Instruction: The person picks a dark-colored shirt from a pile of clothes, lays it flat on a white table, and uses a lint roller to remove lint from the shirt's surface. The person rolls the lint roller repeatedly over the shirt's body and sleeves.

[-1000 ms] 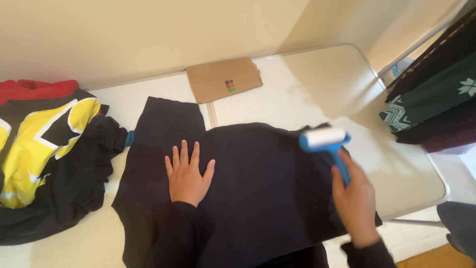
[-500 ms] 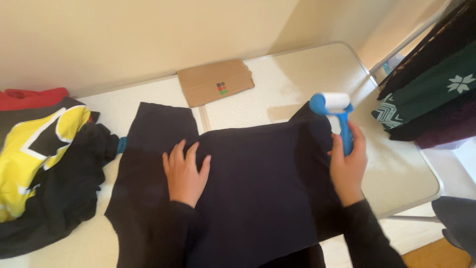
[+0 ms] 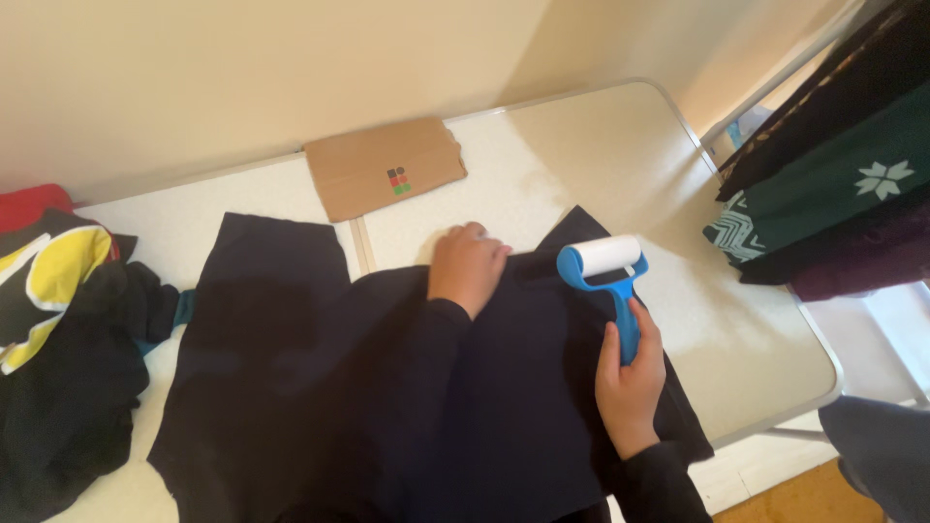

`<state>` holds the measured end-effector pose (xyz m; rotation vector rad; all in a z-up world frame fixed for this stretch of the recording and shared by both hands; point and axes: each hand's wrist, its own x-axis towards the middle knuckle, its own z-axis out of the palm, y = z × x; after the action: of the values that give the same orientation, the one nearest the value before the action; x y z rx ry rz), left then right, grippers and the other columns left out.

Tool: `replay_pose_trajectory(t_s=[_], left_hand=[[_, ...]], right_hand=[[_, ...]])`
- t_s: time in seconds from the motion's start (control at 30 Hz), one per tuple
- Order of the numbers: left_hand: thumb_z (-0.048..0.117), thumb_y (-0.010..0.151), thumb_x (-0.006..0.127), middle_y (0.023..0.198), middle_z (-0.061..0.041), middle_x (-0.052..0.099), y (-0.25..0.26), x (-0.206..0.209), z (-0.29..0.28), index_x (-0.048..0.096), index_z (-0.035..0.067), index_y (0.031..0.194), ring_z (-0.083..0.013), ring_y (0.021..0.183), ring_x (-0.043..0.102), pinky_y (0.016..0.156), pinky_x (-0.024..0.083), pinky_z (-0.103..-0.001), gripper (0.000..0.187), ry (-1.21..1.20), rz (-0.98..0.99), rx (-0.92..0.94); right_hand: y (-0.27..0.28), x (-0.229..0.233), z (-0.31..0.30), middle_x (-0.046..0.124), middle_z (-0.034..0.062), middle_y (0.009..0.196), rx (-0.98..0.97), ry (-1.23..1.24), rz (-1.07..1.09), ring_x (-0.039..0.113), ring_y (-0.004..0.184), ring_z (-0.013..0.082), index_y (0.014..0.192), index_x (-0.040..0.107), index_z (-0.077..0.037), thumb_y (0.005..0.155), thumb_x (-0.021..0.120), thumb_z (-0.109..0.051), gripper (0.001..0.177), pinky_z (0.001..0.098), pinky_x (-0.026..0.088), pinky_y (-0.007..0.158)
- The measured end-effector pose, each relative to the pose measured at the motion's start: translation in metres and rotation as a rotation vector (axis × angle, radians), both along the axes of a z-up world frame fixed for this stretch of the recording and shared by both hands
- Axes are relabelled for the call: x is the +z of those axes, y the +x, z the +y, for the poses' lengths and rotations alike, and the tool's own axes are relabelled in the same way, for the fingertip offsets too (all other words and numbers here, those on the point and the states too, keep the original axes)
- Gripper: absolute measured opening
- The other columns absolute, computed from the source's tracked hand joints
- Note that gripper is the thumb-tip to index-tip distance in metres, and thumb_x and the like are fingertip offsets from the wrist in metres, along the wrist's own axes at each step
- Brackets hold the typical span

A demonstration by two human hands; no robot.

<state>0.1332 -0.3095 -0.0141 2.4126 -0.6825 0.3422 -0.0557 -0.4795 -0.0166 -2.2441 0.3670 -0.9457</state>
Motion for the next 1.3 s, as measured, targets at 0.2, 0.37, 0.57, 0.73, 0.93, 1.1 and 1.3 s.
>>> replay_pose_trajectory(t_s=[0.2, 0.37, 0.57, 0.73, 0.93, 1.1, 1.3], left_hand=[[0.025, 0.083, 0.078, 0.096, -0.015, 0.068, -0.004, 0.003, -0.023, 0.077, 0.008, 0.093, -0.0351, 0.09, 0.067, 0.077, 0.054, -0.046, 0.02, -0.027, 0.215, -0.093], [0.016, 0.08, 0.074, 0.083, -0.011, 0.075, 0.012, 0.007, -0.029, 0.079, 0.011, 0.087, -0.0319, 0.086, 0.071, 0.078, 0.055, -0.044, 0.01, 0.074, 0.419, -0.202], [0.021, 0.082, 0.075, 0.089, -0.013, 0.074, 0.034, 0.007, -0.037, 0.078, 0.01, 0.083, -0.0329, 0.088, 0.071, 0.08, 0.056, -0.043, 0.012, 0.094, 0.403, -0.11], [0.033, 0.075, 0.084, 0.099, -0.015, 0.068, 0.029, 0.013, -0.048, 0.075, 0.011, 0.088, -0.0354, 0.093, 0.067, 0.078, 0.053, -0.045, 0.027, 0.111, 0.365, -0.15], [0.028, 0.081, 0.079, 0.088, -0.013, 0.074, 0.043, -0.004, -0.064, 0.076, 0.011, 0.082, -0.0321, 0.088, 0.071, 0.078, 0.055, -0.043, 0.017, 0.032, 0.479, -0.125], [0.026, 0.091, 0.071, 0.082, -0.014, 0.073, 0.08, -0.005, -0.07, 0.066, 0.009, 0.093, -0.034, 0.083, 0.07, 0.074, 0.054, -0.045, 0.018, -0.062, 0.473, -0.145], [0.019, 0.09, 0.07, 0.101, -0.015, 0.072, 0.075, 0.006, -0.07, 0.067, 0.01, 0.098, -0.0351, 0.097, 0.067, 0.08, 0.052, -0.045, 0.013, 0.056, 0.304, -0.225]], right_hand=[[0.0, -0.002, -0.001, 0.065, 0.0231, 0.126, -0.009, -0.096, 0.017, 0.066, 0.116, 0.0382, 0.135, 0.057, 0.003, 0.099, 0.066, -0.006, 0.038, 0.0416, 0.051, 0.099], [0.001, -0.001, 0.0, 0.064, 0.0219, 0.124, -0.017, -0.163, -0.022, 0.064, 0.114, 0.0384, 0.133, 0.057, 0.002, 0.097, 0.067, -0.002, 0.038, 0.0429, 0.051, 0.098], [0.001, 0.001, 0.0, 0.063, 0.0213, 0.122, -0.026, -0.181, -0.042, 0.062, 0.114, 0.0387, 0.132, 0.057, 0.003, 0.096, 0.068, 0.0, 0.038, 0.0437, 0.05, 0.099], [0.002, 0.003, 0.002, 0.064, 0.0213, 0.121, -0.046, -0.187, -0.067, 0.062, 0.113, 0.0392, 0.13, 0.059, 0.001, 0.094, 0.069, 0.001, 0.038, 0.0438, 0.05, 0.098], [0.003, 0.001, 0.002, 0.064, 0.0215, 0.12, -0.05, -0.183, -0.059, 0.062, 0.111, 0.0396, 0.128, 0.06, 0.001, 0.091, 0.07, 0.001, 0.038, 0.0441, 0.051, 0.097], [0.004, 0.004, 0.002, 0.065, 0.0212, 0.121, -0.037, -0.175, -0.036, 0.063, 0.112, 0.0391, 0.127, 0.06, 0.002, 0.09, 0.07, 0.002, 0.038, 0.0437, 0.051, 0.097], [0.005, 0.007, 0.002, 0.066, 0.0202, 0.118, -0.042, -0.2, -0.006, 0.063, 0.112, 0.0383, 0.126, 0.061, 0.001, 0.089, 0.07, 0.001, 0.037, 0.0434, 0.051, 0.096]])
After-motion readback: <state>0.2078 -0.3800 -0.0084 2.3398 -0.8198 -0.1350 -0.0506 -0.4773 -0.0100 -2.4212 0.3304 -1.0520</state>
